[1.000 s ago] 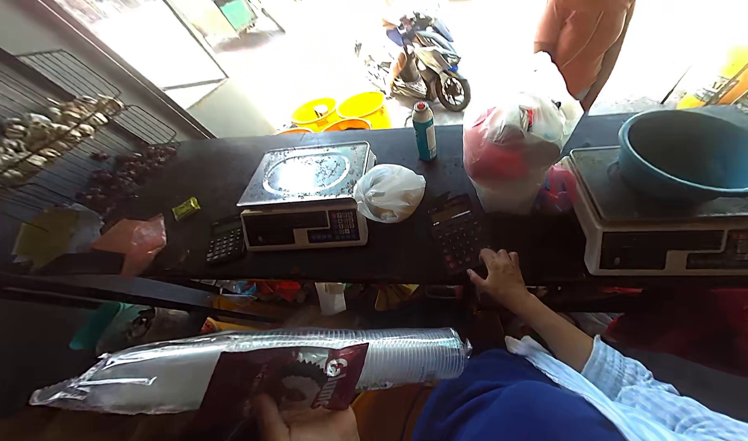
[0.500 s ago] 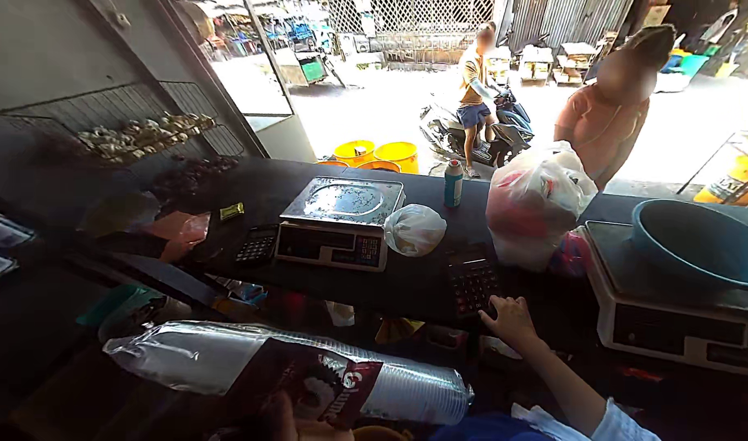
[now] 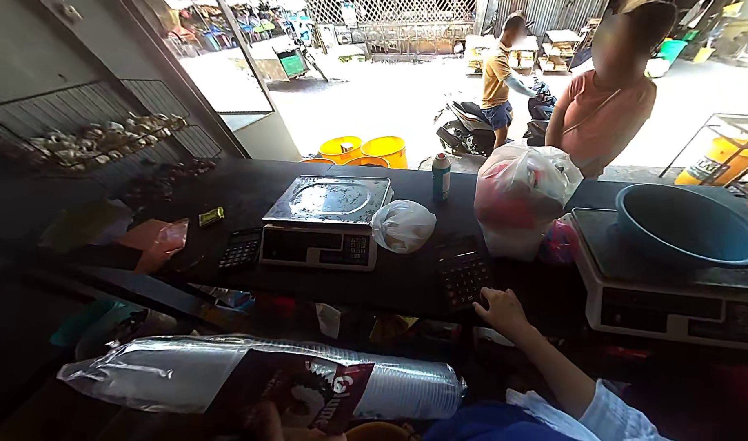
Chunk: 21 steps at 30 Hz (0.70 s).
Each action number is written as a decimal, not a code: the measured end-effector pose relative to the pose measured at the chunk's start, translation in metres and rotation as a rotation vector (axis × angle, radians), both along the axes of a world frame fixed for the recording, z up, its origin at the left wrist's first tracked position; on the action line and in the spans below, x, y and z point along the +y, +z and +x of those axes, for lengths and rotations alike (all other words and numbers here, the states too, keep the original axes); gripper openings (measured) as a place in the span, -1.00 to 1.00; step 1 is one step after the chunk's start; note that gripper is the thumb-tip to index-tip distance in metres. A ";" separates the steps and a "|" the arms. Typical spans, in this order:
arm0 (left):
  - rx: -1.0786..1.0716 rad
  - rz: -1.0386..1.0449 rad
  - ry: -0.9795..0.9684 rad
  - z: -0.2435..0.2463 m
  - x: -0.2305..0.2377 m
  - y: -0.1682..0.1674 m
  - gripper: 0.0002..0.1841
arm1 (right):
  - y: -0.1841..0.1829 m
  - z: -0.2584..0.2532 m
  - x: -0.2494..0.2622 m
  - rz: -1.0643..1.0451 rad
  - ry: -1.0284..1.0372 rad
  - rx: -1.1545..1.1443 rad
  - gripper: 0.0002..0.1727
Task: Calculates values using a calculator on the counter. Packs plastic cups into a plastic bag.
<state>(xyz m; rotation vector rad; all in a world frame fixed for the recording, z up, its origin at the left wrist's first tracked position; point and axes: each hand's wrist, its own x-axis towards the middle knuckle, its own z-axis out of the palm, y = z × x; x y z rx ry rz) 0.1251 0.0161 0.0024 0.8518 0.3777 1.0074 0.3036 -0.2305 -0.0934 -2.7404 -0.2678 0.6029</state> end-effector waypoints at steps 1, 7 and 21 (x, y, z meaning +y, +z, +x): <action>-0.003 0.010 -0.001 0.000 0.000 -0.001 -0.50 | 0.000 0.000 0.000 0.004 -0.001 0.004 -0.51; -0.007 0.023 0.001 0.004 -0.002 -0.001 -0.52 | -0.001 0.001 -0.001 0.033 -0.011 -0.013 -0.54; 0.038 0.085 -0.002 0.006 -0.009 0.000 -0.54 | -0.004 0.000 -0.005 0.101 0.005 -0.046 -0.58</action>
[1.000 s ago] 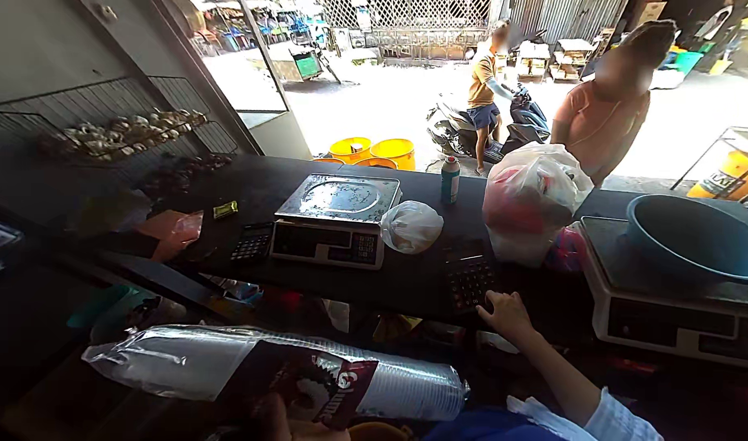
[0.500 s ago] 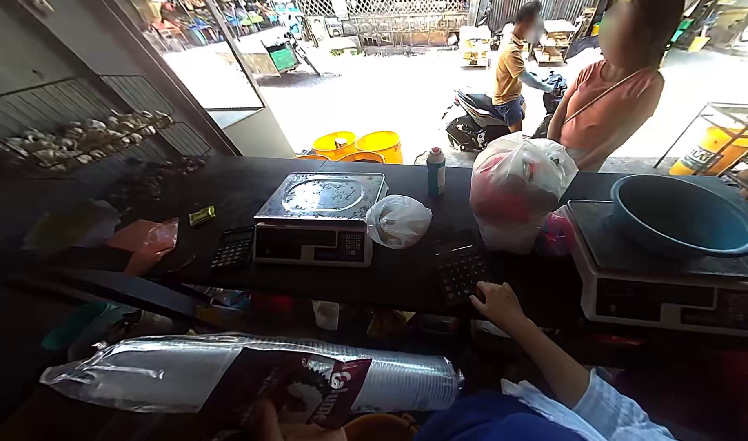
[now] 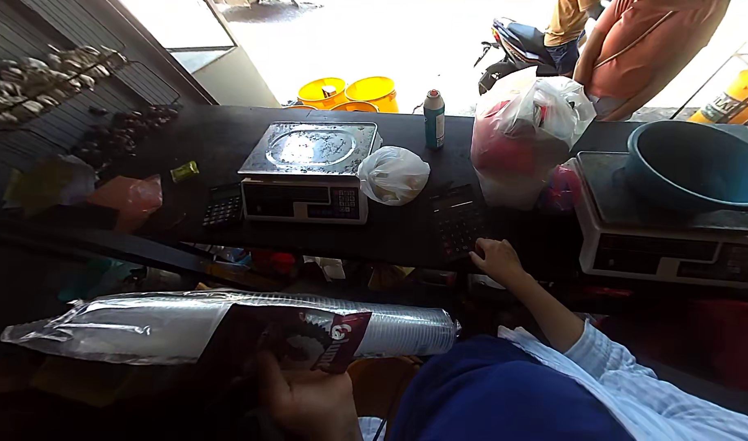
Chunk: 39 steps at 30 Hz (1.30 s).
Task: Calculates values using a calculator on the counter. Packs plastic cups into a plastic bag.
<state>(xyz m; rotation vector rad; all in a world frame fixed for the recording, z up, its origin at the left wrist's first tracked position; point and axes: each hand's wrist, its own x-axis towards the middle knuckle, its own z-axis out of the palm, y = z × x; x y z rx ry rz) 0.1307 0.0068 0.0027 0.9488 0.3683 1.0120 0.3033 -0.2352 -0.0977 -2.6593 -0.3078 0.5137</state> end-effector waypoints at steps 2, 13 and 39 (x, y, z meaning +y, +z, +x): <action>-0.009 0.001 -0.004 0.001 -0.001 0.000 -0.53 | 0.000 0.001 0.000 -0.003 0.000 0.008 -0.58; 0.001 0.016 -0.012 0.005 -0.006 0.000 -0.54 | 0.000 0.002 -0.003 0.006 -0.007 0.023 -0.59; -0.041 0.081 -0.007 0.002 -0.003 0.000 -0.55 | 0.006 -0.005 -0.010 0.109 -0.024 -0.060 -0.59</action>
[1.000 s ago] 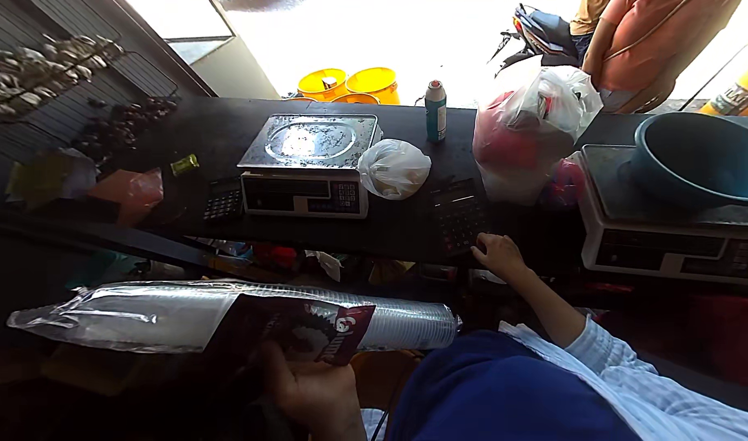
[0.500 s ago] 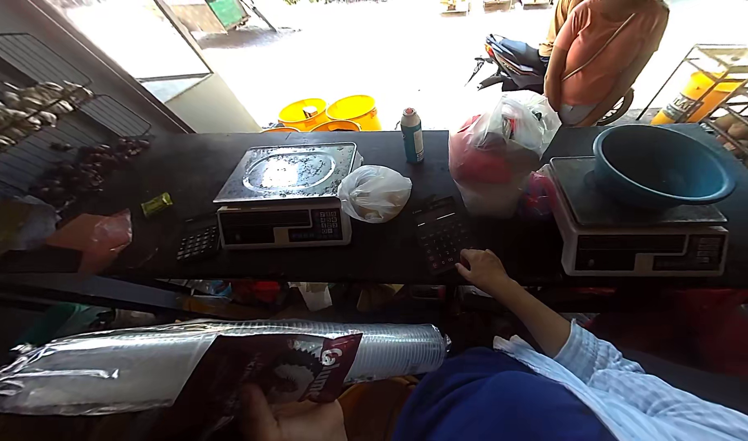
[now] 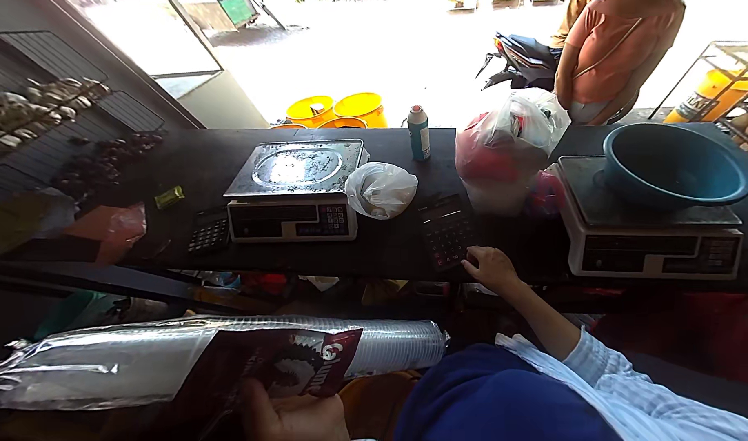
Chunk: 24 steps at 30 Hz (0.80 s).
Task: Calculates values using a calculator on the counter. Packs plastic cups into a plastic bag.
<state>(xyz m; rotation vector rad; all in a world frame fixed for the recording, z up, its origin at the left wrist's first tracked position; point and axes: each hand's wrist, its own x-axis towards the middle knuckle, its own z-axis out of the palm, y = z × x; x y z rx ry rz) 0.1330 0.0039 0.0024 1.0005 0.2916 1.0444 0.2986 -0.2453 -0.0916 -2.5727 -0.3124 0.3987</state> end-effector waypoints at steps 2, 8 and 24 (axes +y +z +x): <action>0.023 -0.005 0.007 0.001 0.000 0.001 -0.55 | 0.005 -0.001 -0.001 0.014 -0.014 -0.022 -0.58; 0.026 -0.015 -0.015 0.000 -0.001 -0.001 -0.55 | -0.007 0.003 -0.002 -0.013 -0.026 -0.006 -0.57; 0.033 -0.023 -0.025 0.001 0.002 -0.004 -0.55 | 0.004 0.009 0.001 -0.088 -0.020 0.201 -0.58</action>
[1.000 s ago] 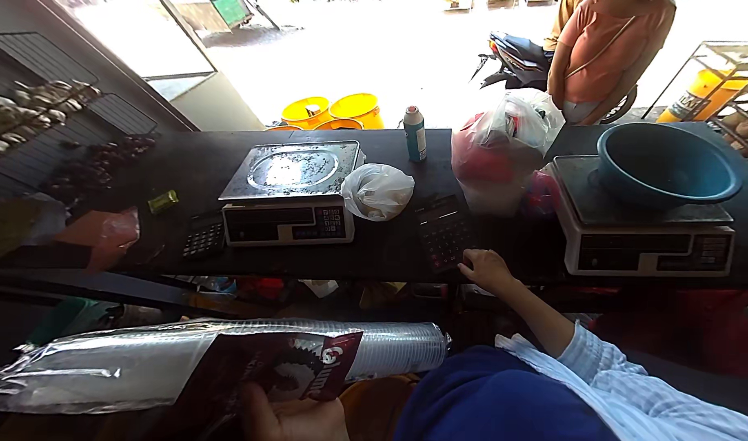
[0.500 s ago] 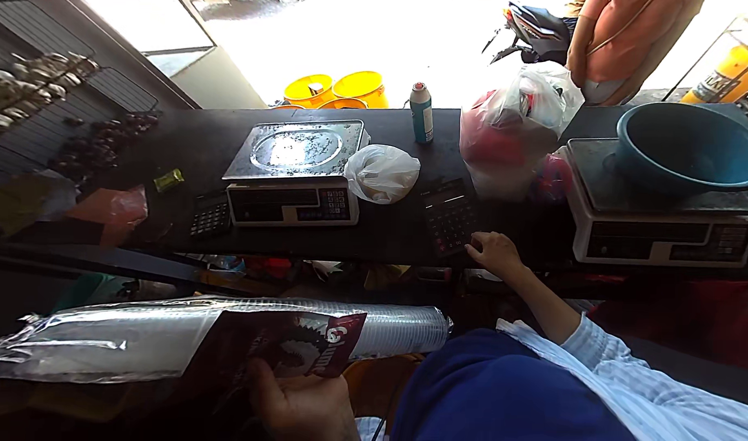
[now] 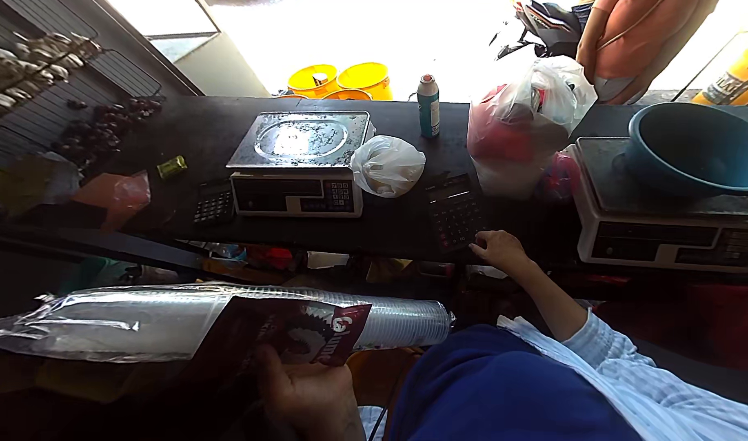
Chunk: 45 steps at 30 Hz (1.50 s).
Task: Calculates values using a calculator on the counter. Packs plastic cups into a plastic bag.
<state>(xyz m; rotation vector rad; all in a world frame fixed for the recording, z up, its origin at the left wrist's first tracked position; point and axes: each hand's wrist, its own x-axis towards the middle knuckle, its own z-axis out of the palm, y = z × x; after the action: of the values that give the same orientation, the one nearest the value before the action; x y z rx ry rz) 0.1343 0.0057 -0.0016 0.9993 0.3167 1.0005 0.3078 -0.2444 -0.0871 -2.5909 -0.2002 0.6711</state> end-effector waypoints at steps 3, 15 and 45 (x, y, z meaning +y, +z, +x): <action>-0.007 -0.013 0.012 0.000 0.000 -0.001 -0.55 | 0.002 0.000 0.002 -0.012 0.015 0.005 -0.58; -0.009 -0.005 0.018 -0.004 0.002 -0.002 -0.56 | 0.002 -0.001 0.005 -0.025 0.025 0.010 -0.60; 0.008 0.012 0.016 -0.003 -0.001 -0.001 -0.57 | 0.002 0.004 0.003 -0.008 0.043 0.017 -0.60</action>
<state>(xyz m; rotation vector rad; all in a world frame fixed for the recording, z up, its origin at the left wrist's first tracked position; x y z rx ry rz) 0.1311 0.0049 -0.0025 1.0127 0.3264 1.0142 0.3115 -0.2417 -0.0853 -2.5943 -0.2481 0.7106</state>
